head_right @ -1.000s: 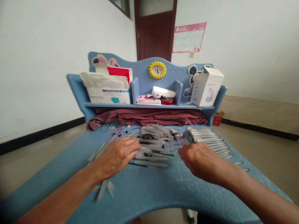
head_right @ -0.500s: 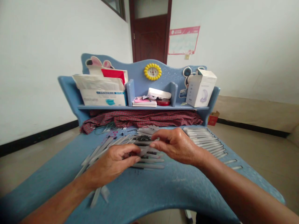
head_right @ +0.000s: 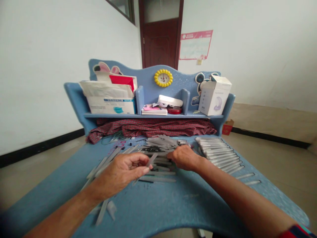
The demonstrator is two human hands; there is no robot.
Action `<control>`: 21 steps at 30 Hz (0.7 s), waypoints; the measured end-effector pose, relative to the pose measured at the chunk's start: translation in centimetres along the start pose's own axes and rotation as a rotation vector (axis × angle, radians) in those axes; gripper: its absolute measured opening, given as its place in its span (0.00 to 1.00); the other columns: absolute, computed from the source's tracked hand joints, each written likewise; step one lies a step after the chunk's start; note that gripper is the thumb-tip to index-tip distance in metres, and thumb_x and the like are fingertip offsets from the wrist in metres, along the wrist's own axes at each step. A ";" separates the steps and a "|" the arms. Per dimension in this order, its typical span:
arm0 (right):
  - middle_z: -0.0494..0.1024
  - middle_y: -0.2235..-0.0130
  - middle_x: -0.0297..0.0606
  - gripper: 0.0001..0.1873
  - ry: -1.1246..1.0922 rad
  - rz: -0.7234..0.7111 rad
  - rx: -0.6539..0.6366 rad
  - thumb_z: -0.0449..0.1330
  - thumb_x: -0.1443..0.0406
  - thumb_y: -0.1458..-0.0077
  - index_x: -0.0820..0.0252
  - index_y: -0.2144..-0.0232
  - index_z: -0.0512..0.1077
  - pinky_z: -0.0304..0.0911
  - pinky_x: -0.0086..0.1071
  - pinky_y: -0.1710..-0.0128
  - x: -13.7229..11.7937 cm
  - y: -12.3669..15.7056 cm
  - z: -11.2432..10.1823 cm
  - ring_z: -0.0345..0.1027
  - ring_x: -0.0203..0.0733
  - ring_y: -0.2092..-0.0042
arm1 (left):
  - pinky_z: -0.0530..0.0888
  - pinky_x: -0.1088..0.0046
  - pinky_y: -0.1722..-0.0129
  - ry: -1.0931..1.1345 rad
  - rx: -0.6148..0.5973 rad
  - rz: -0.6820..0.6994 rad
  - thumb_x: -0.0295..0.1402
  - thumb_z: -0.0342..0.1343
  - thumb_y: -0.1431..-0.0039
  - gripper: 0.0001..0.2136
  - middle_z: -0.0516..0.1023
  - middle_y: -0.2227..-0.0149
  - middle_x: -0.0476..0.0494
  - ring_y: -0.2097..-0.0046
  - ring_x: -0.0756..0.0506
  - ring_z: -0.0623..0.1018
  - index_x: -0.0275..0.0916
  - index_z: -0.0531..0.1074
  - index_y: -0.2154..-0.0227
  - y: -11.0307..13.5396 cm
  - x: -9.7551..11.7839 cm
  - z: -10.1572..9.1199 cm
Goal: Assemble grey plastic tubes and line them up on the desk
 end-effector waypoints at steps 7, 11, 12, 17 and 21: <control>0.76 0.74 0.42 0.13 -0.032 -0.040 0.008 0.49 0.71 0.45 0.62 0.68 0.74 0.49 0.28 0.74 0.3 -0.5 0.5 0.66 0.38 0.73 | 0.64 0.79 0.72 -0.049 -0.052 -0.055 0.29 0.52 0.50 0.06 0.67 0.77 0.54 0.74 0.53 0.66 0.36 0.74 0.72 -0.1 -0.1 0.5; 0.74 0.75 0.39 0.10 -0.167 -0.017 0.010 0.52 0.69 0.49 0.62 0.71 0.74 0.50 0.28 0.74 0.8 -0.6 -0.2 0.63 0.36 0.74 | 0.64 0.79 0.72 -0.115 -0.045 -0.054 0.29 0.51 0.50 0.06 0.68 0.76 0.54 0.73 0.52 0.67 0.37 0.73 0.72 -0.1 -0.3 0.3; 0.73 0.76 0.38 0.09 -0.229 -0.001 0.048 0.52 0.70 0.50 0.63 0.73 0.73 0.51 0.27 0.74 1.1 -0.5 -0.9 0.62 0.35 0.74 | 0.65 0.79 0.71 -0.130 -0.042 -0.052 0.29 0.51 0.50 0.06 0.68 0.76 0.54 0.72 0.52 0.67 0.37 0.73 0.72 -0.1 -0.4 0.2; 0.68 0.80 0.30 0.05 -0.834 0.084 0.196 0.55 0.70 0.53 0.65 0.76 0.70 0.52 0.23 0.78 3.0 0.0 -3.0 0.58 0.29 0.77 | 0.66 0.78 0.69 -0.173 -0.036 -0.054 0.31 0.50 0.48 0.08 0.73 0.72 0.52 0.68 0.50 0.71 0.38 0.73 0.69 0.0 -0.7 0.0; 0.70 0.81 0.30 0.09 -1.360 0.087 0.218 0.62 0.63 0.55 0.66 0.77 0.70 0.56 0.23 0.79 3.4 -0.4 -2.5 0.60 0.29 0.80 | 0.66 0.78 0.70 -0.217 -0.015 -0.075 0.31 0.49 0.47 0.09 0.74 0.72 0.51 0.69 0.50 0.71 0.37 0.73 0.69 0.0 -1.1 -0.2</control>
Point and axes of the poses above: each hand's wrist, its own y-axis away from the middle knuckle, its own z-axis out of the palm, x = y × z, the point moved 10 cm from there along -y, towards the middle knuckle
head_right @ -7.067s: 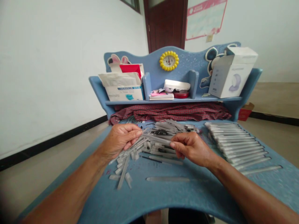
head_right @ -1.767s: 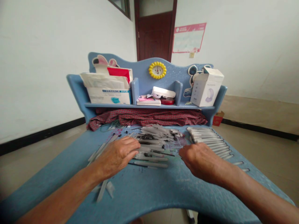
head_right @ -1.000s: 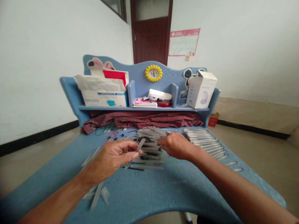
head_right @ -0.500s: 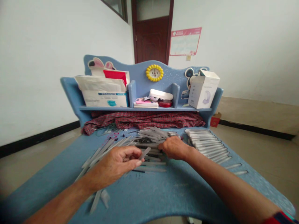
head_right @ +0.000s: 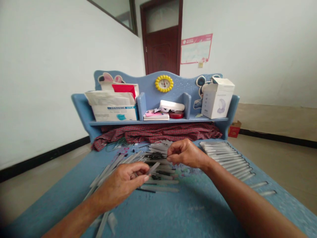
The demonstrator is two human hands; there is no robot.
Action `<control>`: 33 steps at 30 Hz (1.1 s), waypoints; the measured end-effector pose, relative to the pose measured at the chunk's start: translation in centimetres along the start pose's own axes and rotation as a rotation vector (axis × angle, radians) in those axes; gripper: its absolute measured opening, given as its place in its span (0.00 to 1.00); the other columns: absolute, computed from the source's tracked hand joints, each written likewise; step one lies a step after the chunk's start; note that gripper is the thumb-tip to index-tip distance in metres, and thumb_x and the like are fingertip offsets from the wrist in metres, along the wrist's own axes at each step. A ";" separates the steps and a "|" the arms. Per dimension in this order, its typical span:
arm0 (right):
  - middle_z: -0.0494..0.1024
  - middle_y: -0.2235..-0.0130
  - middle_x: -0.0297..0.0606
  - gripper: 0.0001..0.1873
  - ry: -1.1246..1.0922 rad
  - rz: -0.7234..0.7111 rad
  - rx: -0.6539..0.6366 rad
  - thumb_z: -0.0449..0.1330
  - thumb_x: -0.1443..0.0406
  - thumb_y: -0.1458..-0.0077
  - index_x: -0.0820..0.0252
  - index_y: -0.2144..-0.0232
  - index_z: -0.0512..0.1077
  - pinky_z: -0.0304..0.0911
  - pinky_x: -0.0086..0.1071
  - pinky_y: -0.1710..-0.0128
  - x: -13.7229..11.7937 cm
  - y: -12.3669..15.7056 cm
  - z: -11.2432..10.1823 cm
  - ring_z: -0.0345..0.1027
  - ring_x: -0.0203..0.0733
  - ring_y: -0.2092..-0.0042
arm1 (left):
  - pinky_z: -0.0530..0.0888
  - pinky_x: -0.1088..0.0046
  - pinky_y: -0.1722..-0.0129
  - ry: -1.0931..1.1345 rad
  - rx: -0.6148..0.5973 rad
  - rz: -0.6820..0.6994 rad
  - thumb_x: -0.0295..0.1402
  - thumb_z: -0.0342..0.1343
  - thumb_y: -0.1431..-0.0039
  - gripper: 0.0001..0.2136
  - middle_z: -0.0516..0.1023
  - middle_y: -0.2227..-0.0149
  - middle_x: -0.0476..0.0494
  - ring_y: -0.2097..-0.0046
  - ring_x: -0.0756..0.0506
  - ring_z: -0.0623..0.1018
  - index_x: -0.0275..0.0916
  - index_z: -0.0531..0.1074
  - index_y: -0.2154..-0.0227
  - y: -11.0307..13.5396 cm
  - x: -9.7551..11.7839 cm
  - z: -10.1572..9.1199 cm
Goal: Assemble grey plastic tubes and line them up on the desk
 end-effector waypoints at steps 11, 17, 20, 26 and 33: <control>0.72 0.81 0.32 0.10 -0.321 -0.001 0.008 0.67 0.63 0.58 0.66 0.78 0.73 0.59 0.23 0.78 0.6 1.0 1.2 0.62 0.28 0.79 | 0.65 0.78 0.70 -0.111 -0.019 -0.007 0.31 0.50 0.47 0.09 0.73 0.73 0.52 0.70 0.51 0.70 0.38 0.74 0.68 -0.3 -0.3 0.6; 0.72 0.81 0.31 0.11 -0.311 0.012 -0.054 0.67 0.62 0.59 0.66 0.78 0.73 0.59 0.23 0.79 0.7 1.0 2.3 0.62 0.29 0.80 | 0.65 0.79 0.72 -0.121 -0.027 0.000 0.31 0.50 0.47 0.08 0.72 0.75 0.52 0.72 0.51 0.69 0.38 0.74 0.69 -0.3 -0.1 0.9; 0.72 0.81 0.31 0.11 -0.305 0.014 -0.057 0.67 0.61 0.58 0.66 0.78 0.73 0.60 0.24 0.79 0.6 1.0 2.5 0.62 0.29 0.79 | 0.65 0.79 0.72 -0.119 -0.036 0.008 0.31 0.49 0.47 0.08 0.72 0.74 0.52 0.71 0.51 0.69 0.38 0.74 0.69 -0.2 -0.1 1.0; 0.71 0.81 0.31 0.11 -0.290 0.017 -0.046 0.67 0.62 0.58 0.66 0.78 0.73 0.59 0.23 0.79 0.8 1.1 2.5 0.61 0.29 0.79 | 0.64 0.79 0.72 -0.116 -0.058 0.005 0.30 0.50 0.48 0.08 0.69 0.75 0.53 0.72 0.52 0.68 0.38 0.74 0.70 -0.1 0.0 1.1; 0.70 0.81 0.30 0.09 -0.248 -0.002 -0.072 0.65 0.64 0.56 0.66 0.78 0.72 0.58 0.24 0.78 0.8 1.3 2.8 0.61 0.29 0.79 | 0.62 0.79 0.72 -0.067 -0.084 -0.012 0.31 0.50 0.47 0.07 0.67 0.76 0.54 0.72 0.52 0.67 0.38 0.73 0.71 0.0 0.0 1.5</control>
Point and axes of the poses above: each hand's wrist, its own y-axis away from the middle knuckle, its own z-axis out of the palm, x = y × z, the point moved 10 cm from there along -y, towards the middle knuckle
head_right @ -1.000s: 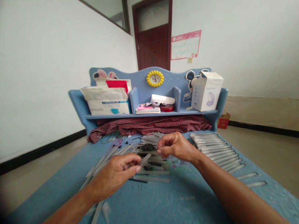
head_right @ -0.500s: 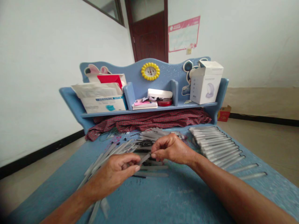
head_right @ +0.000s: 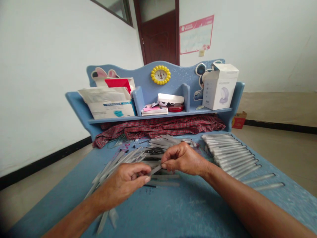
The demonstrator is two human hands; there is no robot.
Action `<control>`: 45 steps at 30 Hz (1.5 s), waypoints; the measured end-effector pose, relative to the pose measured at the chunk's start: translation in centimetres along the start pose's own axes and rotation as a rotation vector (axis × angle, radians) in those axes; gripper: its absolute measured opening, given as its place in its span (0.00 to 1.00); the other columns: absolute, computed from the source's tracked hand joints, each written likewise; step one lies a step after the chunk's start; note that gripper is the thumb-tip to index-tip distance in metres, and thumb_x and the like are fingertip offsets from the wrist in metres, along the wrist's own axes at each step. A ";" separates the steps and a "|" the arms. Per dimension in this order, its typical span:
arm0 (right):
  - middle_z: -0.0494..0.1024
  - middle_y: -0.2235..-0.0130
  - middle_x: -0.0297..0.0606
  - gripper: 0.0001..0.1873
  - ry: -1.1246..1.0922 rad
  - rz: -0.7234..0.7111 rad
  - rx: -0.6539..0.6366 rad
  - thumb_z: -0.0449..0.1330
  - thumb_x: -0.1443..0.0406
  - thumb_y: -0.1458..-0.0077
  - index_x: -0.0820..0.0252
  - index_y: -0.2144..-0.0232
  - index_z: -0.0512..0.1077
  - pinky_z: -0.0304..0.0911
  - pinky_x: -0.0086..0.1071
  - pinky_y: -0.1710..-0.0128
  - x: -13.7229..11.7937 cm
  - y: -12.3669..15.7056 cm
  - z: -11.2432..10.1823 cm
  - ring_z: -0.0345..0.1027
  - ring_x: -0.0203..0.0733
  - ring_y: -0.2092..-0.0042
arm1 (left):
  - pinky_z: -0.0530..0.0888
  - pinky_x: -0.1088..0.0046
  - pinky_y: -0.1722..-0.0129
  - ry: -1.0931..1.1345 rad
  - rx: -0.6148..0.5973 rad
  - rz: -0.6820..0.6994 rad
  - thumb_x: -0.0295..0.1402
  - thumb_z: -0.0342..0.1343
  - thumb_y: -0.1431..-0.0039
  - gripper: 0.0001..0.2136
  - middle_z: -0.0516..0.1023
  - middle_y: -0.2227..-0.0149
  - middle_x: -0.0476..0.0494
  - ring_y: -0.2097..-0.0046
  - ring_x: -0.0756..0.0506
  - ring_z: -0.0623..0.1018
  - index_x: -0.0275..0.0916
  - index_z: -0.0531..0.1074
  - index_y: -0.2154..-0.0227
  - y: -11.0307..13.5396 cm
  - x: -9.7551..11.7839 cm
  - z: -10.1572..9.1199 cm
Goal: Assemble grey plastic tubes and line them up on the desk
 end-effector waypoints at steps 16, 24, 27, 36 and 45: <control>0.68 0.77 0.33 0.09 0.154 -0.073 -0.017 0.64 0.63 0.54 0.65 0.77 0.73 0.56 0.25 0.76 -0.9 0.7 0.7 0.58 0.30 0.75 | 0.65 0.76 0.71 0.448 -0.108 -0.182 0.32 0.55 0.55 0.07 0.71 0.77 0.52 0.74 0.52 0.68 0.34 0.71 0.73 0.6 -1.3 1.2; 0.68 0.78 0.31 0.12 0.007 -0.003 -0.037 0.66 0.61 0.57 0.65 0.73 0.73 0.56 0.25 0.76 0.5 0.3 0.9 0.58 0.29 0.76 | 0.62 0.77 0.73 0.357 -0.061 -0.200 0.30 0.54 0.55 0.06 0.69 0.79 0.53 0.74 0.52 0.67 0.34 0.71 0.74 0.6 -1.5 0.5; 0.68 0.80 0.30 0.10 0.011 -0.014 -0.044 0.65 0.62 0.55 0.65 0.74 0.73 0.56 0.25 0.76 0.6 0.1 1.0 0.58 0.29 0.77 | 0.61 0.77 0.73 0.334 -0.069 -0.181 0.30 0.53 0.54 0.06 0.69 0.78 0.53 0.74 0.52 0.66 0.34 0.71 0.73 0.7 -1.2 0.5; 0.66 0.82 0.31 0.14 0.129 -0.051 -0.009 0.60 0.58 0.50 0.65 0.77 0.72 0.53 0.24 0.80 0.3 0.0 1.2 0.57 0.30 0.79 | 0.59 0.78 0.74 0.337 -0.056 -0.162 0.28 0.51 0.56 0.04 0.66 0.79 0.55 0.74 0.53 0.63 0.35 0.69 0.75 0.6 -1.3 0.5; 0.66 0.81 0.32 0.21 0.201 -0.049 -0.024 0.56 0.50 0.48 0.64 0.76 0.69 0.54 0.24 0.80 0.3 0.0 1.2 0.60 0.31 0.79 | 0.58 0.76 0.73 0.230 0.012 -0.123 0.31 0.52 0.55 0.05 0.61 0.78 0.55 0.74 0.52 0.60 0.36 0.68 0.75 0.5 -0.5 -0.4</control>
Point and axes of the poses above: each hand's wrist, its own y-axis away from the middle knuckle, its own z-axis out of the palm, x = y × z, the point moved 10 cm from there along -y, towards the middle knuckle
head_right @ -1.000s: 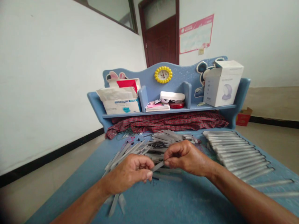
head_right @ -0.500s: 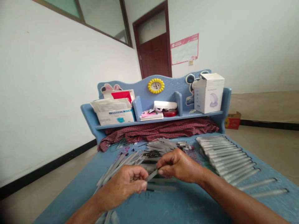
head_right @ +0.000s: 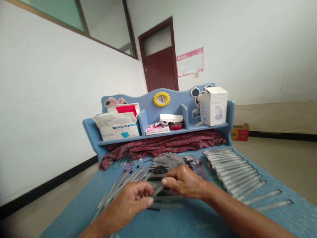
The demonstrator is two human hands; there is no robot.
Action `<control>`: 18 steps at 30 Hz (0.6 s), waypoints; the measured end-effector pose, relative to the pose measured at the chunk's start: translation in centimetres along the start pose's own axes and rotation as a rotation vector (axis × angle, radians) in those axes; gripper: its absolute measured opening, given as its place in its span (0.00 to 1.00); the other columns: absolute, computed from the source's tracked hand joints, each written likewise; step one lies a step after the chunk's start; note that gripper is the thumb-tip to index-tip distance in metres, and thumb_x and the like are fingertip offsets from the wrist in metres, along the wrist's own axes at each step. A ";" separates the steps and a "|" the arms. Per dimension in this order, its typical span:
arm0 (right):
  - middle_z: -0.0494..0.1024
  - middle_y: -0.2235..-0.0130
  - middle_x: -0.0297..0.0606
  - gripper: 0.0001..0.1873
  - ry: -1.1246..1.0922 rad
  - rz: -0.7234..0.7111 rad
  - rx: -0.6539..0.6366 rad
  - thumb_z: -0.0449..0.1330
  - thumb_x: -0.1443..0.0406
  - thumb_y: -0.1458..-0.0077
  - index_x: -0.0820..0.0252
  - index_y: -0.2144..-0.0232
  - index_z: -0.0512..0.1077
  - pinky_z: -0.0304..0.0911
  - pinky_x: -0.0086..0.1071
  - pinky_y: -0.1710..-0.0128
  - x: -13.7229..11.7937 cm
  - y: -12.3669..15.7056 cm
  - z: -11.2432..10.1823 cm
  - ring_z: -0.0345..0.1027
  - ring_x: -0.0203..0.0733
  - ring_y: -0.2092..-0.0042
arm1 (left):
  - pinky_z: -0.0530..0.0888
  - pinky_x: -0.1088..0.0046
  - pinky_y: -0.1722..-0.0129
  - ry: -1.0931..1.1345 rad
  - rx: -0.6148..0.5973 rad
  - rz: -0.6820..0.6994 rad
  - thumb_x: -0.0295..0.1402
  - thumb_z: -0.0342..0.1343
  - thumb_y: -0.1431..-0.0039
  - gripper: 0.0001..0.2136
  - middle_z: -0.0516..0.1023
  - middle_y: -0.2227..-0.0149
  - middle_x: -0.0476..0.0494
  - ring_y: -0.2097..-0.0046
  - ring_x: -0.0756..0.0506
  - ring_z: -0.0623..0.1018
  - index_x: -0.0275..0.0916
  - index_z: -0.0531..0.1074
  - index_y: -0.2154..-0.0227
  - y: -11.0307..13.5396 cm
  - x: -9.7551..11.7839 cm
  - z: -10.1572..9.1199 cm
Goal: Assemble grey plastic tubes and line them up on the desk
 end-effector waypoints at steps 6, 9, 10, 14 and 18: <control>0.67 0.81 0.32 0.22 -0.085 -0.030 0.003 0.60 0.49 0.52 0.64 0.78 0.67 0.55 0.24 0.80 -0.4 0.0 -0.1 0.60 0.30 0.79 | 0.59 0.76 0.73 -0.022 -0.001 0.006 0.33 0.51 0.55 0.05 0.59 0.78 0.54 0.73 0.52 0.60 0.36 0.67 0.75 0.0 0.3 -0.1; 0.67 0.84 0.33 0.28 0.002 -0.011 -0.011 0.54 0.46 0.48 0.64 0.84 0.64 0.52 0.23 0.83 -0.1 -0.1 0.2 0.59 0.30 0.82 | 0.58 0.77 0.73 -0.051 -0.008 0.001 0.32 0.51 0.56 0.05 0.59 0.79 0.55 0.74 0.52 0.60 0.36 0.67 0.76 0.1 0.6 0.0; 0.66 0.84 0.33 0.28 0.001 -0.010 -0.008 0.54 0.46 0.49 0.64 0.83 0.64 0.52 0.23 0.83 0.0 -0.1 0.2 0.59 0.30 0.82 | 0.58 0.77 0.73 -0.054 -0.005 -0.001 0.32 0.51 0.55 0.05 0.59 0.79 0.55 0.74 0.52 0.60 0.36 0.67 0.76 0.1 0.6 0.0; 0.67 0.81 0.31 0.23 -0.107 -0.013 0.007 0.61 0.47 0.55 0.63 0.75 0.67 0.55 0.24 0.81 0.0 -0.1 0.2 0.59 0.30 0.80 | 0.59 0.77 0.72 -0.041 0.008 0.006 0.32 0.51 0.55 0.05 0.59 0.78 0.54 0.73 0.51 0.60 0.36 0.67 0.75 0.2 0.7 -0.2; 0.67 0.83 0.33 0.28 0.013 -0.008 -0.025 0.52 0.45 0.48 0.63 0.83 0.64 0.52 0.24 0.83 0.0 0.0 0.6 0.59 0.30 0.82 | 0.58 0.76 0.73 -0.056 -0.013 0.001 0.33 0.51 0.55 0.05 0.58 0.78 0.55 0.73 0.51 0.60 0.36 0.67 0.76 0.2 0.6 0.0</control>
Point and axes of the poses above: each hand's wrist, its own y-axis away from the middle knuckle, its own z-axis out of the palm, x = y × z, the point moved 10 cm from there along -y, towards the middle knuckle
